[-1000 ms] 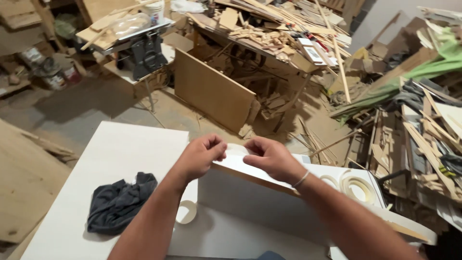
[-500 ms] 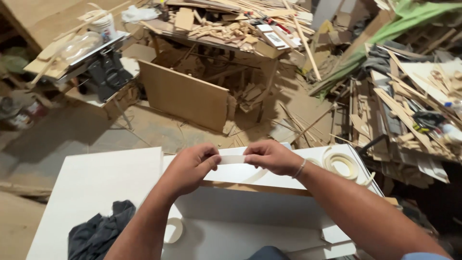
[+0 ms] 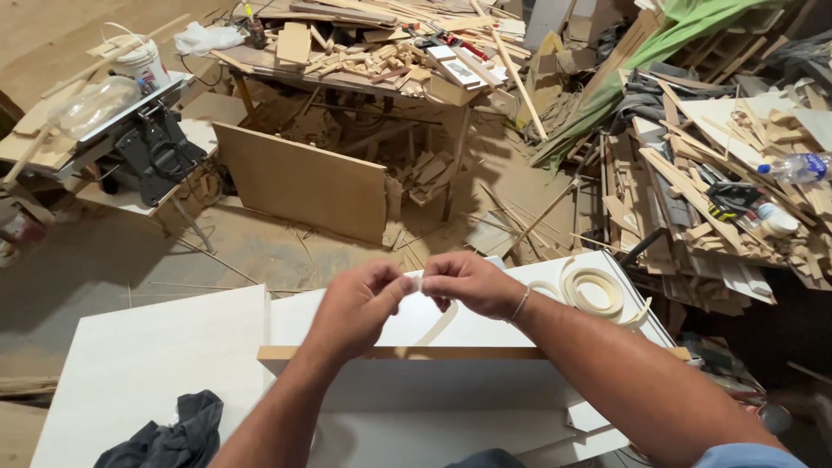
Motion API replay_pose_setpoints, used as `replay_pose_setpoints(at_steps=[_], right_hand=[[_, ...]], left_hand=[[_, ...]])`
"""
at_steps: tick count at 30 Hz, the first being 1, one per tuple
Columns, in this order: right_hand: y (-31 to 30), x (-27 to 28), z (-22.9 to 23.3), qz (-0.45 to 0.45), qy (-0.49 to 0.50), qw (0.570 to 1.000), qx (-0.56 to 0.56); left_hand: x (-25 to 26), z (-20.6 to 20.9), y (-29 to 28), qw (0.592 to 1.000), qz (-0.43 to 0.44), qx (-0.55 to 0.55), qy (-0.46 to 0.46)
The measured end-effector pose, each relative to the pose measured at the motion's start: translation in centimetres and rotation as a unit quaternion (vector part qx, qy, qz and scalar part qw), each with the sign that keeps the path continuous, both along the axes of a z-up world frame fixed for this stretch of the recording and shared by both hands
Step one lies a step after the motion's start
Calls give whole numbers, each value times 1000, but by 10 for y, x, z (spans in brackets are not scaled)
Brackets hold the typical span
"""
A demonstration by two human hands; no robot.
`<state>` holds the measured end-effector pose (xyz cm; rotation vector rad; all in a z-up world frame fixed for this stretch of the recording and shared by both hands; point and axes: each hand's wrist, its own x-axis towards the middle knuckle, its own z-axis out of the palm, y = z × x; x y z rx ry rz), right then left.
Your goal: Applying edge banding to wooden boards using an iron
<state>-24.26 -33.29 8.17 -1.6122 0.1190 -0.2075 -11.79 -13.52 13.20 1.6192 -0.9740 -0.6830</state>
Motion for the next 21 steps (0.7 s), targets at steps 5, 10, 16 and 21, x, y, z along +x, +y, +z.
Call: replay_pose_setpoints(at_steps=[5, 10, 16, 21], right_hand=[[1, 2, -1, -41, 3, 999, -35], [-5, 0, -12, -92, -11, 995, -39], [-13, -4, -22, -112, -7, 991, -73], [8, -8, 10, -113, 88, 972, -185]], left_hand=[[5, -26, -5, 937, 115, 100, -314], [-19, -36, 2, 856, 253, -70, -446], [-6, -39, 92, 884, 311, -308, -165], [7, -124, 168, 829, 415, -150, -342]])
